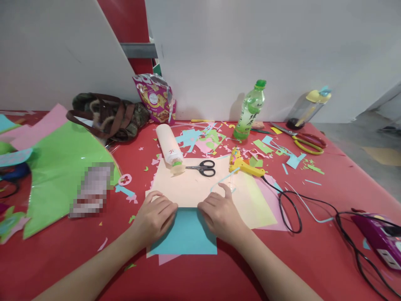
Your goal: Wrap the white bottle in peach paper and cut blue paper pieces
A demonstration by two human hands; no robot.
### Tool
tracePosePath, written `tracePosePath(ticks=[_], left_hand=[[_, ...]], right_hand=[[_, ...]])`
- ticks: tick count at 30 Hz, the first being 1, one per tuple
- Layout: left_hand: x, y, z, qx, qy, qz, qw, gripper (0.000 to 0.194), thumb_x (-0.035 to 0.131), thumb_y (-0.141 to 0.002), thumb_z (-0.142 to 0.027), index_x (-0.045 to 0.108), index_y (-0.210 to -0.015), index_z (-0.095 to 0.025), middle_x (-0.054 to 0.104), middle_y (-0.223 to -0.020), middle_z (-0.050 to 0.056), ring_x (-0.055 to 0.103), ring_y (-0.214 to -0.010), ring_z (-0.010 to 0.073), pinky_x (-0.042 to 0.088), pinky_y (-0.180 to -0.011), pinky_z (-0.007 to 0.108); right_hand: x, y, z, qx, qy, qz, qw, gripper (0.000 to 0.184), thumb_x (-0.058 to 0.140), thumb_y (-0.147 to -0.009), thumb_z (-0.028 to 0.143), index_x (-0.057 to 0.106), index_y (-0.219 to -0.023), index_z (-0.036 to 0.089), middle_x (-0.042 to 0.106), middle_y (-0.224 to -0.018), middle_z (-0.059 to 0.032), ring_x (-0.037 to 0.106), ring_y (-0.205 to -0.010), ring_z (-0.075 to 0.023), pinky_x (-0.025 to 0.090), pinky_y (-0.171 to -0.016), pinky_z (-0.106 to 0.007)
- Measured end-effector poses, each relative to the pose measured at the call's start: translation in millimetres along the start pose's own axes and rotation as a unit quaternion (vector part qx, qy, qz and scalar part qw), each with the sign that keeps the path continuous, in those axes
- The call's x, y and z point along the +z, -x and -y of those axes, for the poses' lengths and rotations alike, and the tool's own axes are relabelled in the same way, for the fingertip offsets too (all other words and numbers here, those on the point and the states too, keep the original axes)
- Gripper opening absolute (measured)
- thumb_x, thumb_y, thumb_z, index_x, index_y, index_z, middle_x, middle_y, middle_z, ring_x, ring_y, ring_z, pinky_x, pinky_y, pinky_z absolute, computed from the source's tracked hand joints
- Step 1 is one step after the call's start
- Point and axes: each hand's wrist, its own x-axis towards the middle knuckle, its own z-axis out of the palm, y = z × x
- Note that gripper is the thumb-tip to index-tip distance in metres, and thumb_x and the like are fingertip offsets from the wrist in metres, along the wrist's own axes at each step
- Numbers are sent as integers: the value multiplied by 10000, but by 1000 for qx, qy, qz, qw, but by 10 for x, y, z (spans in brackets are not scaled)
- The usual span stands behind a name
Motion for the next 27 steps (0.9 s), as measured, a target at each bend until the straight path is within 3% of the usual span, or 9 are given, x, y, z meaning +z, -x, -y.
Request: tracePosePath(ticks=[3,8,14,17,19,22,27], left_hand=[[-14,-4,18,-21,-3,-4,1000,225,353,-792,-85,512,-645,-145,523,-552,-1,447,-551,117,336,-692,303],[-15,9,53,-110,-47,-16,993,245,339,-801,-99,509,-634,-156,517,-556,-2,464,-555,124,329,-681,298],[8,39,68,-187,-123,3,975,234,361,-783,-97,495,-601,-156,506,-515,5,478,-518,146,330,-627,306],[-4,35,98,-209,-131,-16,969,215,354,-779,-93,514,-649,-150,523,-524,20,488,-523,163,343,-630,328],[-20,16,101,-193,-102,-35,975,190,351,-789,-106,537,-761,-135,579,-634,52,523,-626,184,356,-676,350],[-23,-8,68,-112,-44,-32,992,188,369,-816,-166,525,-912,-125,606,-862,90,525,-828,207,356,-764,370],[59,36,-2,-40,24,19,999,215,317,-815,-93,523,-787,-149,569,-627,33,500,-603,149,383,-643,305]], right_hand=[[-23,0,-21,5,16,-20,1000,191,413,-734,76,558,-663,178,566,-535,25,522,-571,-107,214,-897,-402],[-58,-10,-55,46,52,-50,996,212,402,-723,62,558,-645,183,562,-523,27,516,-554,-103,221,-876,-385],[-41,-13,-52,43,67,-51,996,230,392,-717,57,562,-629,185,552,-499,30,508,-536,-104,212,-874,-381],[-33,-8,-68,51,84,-59,993,236,390,-716,53,556,-611,184,552,-495,30,501,-524,-101,210,-870,-376],[-29,-4,-75,48,80,-66,993,238,389,-718,50,558,-623,188,559,-504,33,509,-531,-100,205,-875,-375],[-21,-2,-69,29,52,-75,995,233,392,-731,52,566,-667,193,582,-538,34,534,-566,-102,198,-888,-382],[-1,-16,-33,28,17,-88,996,193,422,-761,71,571,-731,191,632,-637,21,566,-630,-112,195,-896,-394]])
